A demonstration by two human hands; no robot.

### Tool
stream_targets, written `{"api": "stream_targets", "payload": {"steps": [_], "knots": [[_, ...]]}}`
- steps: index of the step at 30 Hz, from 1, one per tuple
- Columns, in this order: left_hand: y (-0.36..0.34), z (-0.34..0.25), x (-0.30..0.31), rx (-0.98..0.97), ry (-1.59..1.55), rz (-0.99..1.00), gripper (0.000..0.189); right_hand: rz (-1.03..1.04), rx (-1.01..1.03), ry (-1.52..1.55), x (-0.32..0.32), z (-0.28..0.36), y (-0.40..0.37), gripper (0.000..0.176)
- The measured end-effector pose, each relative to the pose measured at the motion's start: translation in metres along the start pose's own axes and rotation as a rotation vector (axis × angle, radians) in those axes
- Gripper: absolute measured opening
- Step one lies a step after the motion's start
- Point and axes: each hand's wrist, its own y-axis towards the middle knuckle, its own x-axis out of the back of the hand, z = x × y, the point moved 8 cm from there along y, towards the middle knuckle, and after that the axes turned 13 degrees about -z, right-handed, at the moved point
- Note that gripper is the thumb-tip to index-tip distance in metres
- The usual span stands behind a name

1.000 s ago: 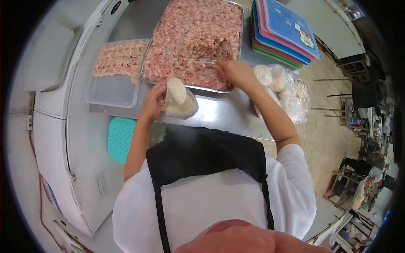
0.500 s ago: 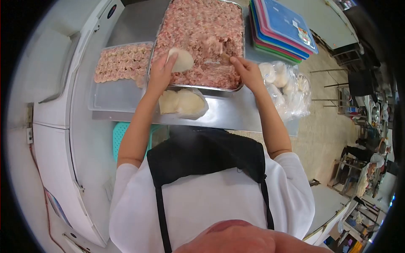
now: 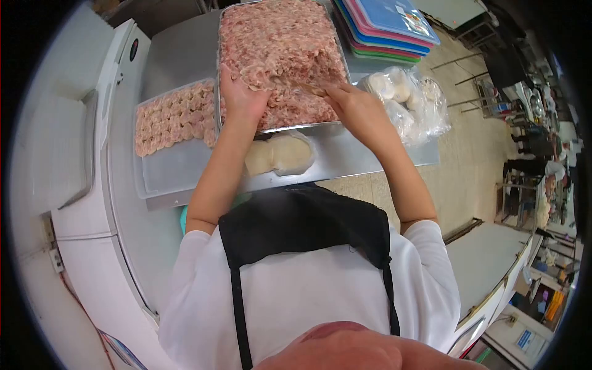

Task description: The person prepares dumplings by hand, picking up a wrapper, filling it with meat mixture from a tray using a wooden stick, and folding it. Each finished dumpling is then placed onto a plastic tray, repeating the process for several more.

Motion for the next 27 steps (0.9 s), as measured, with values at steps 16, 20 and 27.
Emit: {"api": "stream_targets", "payload": {"steps": [16, 20, 27], "knots": [[-0.023, 0.022, 0.017, 0.144, 0.089, 0.008, 0.078, -0.040, 0.063, -0.182, -0.059, -0.024, -0.020, 0.020], [-0.027, 0.027, 0.030, 0.106, 0.082, 0.020, 0.077, 0.196, 0.008, -0.335, -0.057, -0.073, -0.031, 0.018], [-0.051, 0.021, -0.013, 0.081, 0.121, -0.033, 0.067, -0.034, 0.118, 0.089, -0.031, -0.013, -0.030, 0.020]]}}
